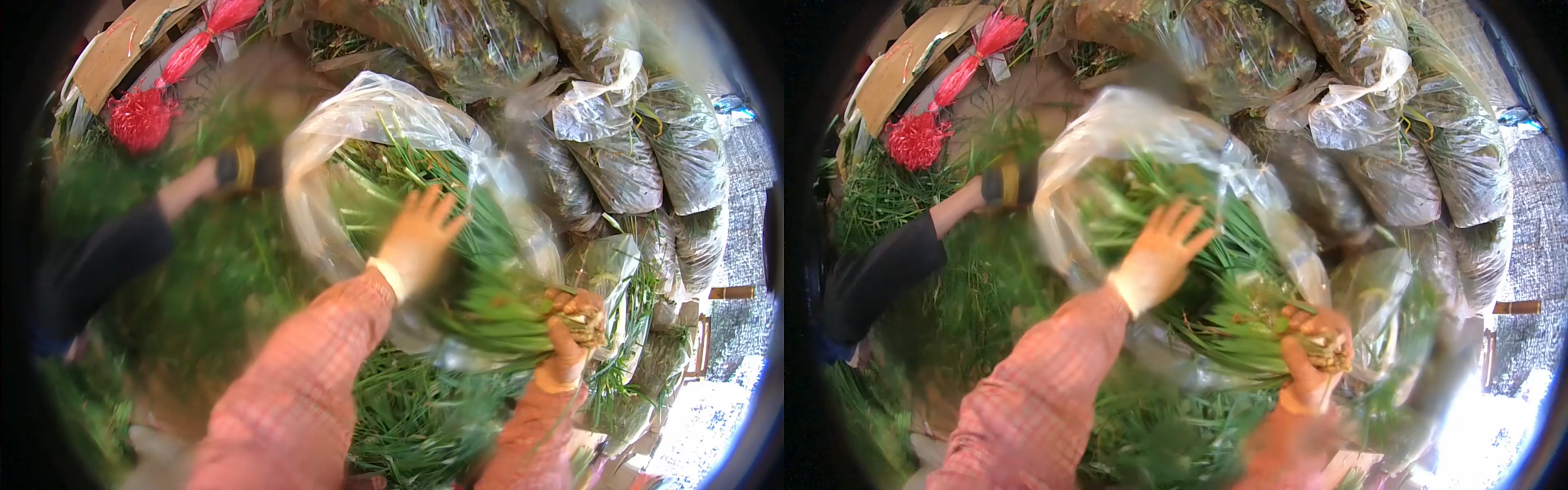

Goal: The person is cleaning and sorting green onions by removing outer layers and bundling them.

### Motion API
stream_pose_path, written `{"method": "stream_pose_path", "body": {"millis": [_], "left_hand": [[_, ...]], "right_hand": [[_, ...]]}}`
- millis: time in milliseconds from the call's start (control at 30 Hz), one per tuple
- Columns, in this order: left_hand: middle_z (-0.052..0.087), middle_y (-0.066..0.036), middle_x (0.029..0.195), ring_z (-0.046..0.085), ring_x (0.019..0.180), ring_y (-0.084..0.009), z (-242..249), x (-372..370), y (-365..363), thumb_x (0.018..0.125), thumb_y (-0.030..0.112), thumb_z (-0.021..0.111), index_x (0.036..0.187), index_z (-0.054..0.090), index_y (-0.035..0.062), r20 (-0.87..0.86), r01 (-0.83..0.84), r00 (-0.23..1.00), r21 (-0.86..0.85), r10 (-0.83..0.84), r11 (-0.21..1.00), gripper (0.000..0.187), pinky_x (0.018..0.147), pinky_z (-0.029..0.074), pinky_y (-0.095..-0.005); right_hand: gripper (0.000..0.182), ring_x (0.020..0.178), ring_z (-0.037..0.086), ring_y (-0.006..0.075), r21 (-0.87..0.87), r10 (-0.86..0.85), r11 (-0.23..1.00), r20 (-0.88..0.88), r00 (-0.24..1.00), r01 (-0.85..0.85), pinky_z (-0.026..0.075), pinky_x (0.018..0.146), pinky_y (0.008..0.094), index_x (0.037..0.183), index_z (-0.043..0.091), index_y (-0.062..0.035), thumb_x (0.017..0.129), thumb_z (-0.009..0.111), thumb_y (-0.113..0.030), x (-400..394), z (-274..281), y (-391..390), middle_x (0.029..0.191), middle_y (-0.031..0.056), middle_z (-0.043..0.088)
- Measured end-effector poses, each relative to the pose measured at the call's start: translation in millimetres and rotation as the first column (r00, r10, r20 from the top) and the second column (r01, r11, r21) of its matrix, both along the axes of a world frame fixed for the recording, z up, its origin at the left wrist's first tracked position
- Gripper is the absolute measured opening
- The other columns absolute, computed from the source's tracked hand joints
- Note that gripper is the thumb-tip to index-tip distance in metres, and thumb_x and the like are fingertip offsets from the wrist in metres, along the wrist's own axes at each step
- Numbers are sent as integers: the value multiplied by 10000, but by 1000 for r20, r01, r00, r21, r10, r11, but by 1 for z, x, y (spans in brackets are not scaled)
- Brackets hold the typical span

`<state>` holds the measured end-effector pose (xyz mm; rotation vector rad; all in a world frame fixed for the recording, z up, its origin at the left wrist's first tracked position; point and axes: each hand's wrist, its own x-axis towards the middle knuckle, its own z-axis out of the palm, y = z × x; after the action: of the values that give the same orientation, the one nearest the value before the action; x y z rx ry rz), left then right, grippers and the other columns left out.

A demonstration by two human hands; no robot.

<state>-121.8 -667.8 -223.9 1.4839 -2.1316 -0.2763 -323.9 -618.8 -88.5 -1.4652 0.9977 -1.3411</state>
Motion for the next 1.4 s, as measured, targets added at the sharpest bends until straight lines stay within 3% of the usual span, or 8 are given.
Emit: {"method": "stream_pose_path", "body": {"millis": [233,400,500,700,767,933,1233,1400], "left_hand": [[384,-156,1327,348,1232,-337,11,27,15,697,128,620,1274,441,108,263,6,963,191,-57,982,605,1025,288,-453],[576,-168,1100,552,1011,-296,103,43,46,755,262,636,1194,523,71,-258,162,966,490,-36,856,492,898,431,-389],[589,-197,1082,579,971,-290,151,17,110,886,448,469,1273,449,53,-805,723,485,589,341,362,553,873,454,-409],[360,-255,1317,361,1226,-354,180,-66,302,876,563,324,1380,253,95,-594,994,-13,-98,805,-56,692,990,270,-572],[375,-253,1299,374,1211,-352,161,-71,356,872,549,339,1368,269,86,-465,997,1,-62,885,-34,682,982,281,-564],[412,-249,1256,406,1173,-347,137,-50,445,863,515,377,1336,308,65,-291,991,72,130,954,-35,657,964,307,-543],[479,-242,1179,463,1105,-337,141,-101,429,846,454,446,1279,378,26,-423,975,209,27,882,-219,613,932,354,-505],[516,-238,1136,495,1067,-332,151,-96,417,837,420,484,1248,417,4,-452,992,126,85,883,-98,588,914,380,-485]], "right_hand": [[276,918,549,262,-194,-142,968,86,986,156,480,808,425,1030,473,-46,830,546,-222,-130,114,33,921,136,553],[213,1008,478,227,-433,-476,823,-176,861,367,375,938,379,1005,467,-45,808,547,-53,-155,226,92,1028,92,496],[148,882,532,210,-600,-459,745,-142,877,293,448,810,337,953,492,-54,820,525,-111,-138,245,112,941,80,529],[94,726,547,179,-540,-28,576,-763,646,-613,454,729,354,729,520,-120,681,553,-194,-8,147,227,731,24,528],[80,675,544,182,-324,219,443,-865,451,-836,451,675,359,668,540,-118,642,568,-187,1,118,297,720,31,559],[126,602,505,166,-386,483,415,-673,560,-823,415,596,295,651,498,-124,609,529,-238,-3,56,407,618,9,491],[133,839,541,205,-231,432,316,-828,356,-920,415,728,329,743,549,-98,668,506,-198,-11,87,424,785,53,549],[403,1028,514,269,-351,224,490,-834,505,-798,386,925,379,1095,513,-54,708,526,-169,-25,165,397,1057,121,547]]}}
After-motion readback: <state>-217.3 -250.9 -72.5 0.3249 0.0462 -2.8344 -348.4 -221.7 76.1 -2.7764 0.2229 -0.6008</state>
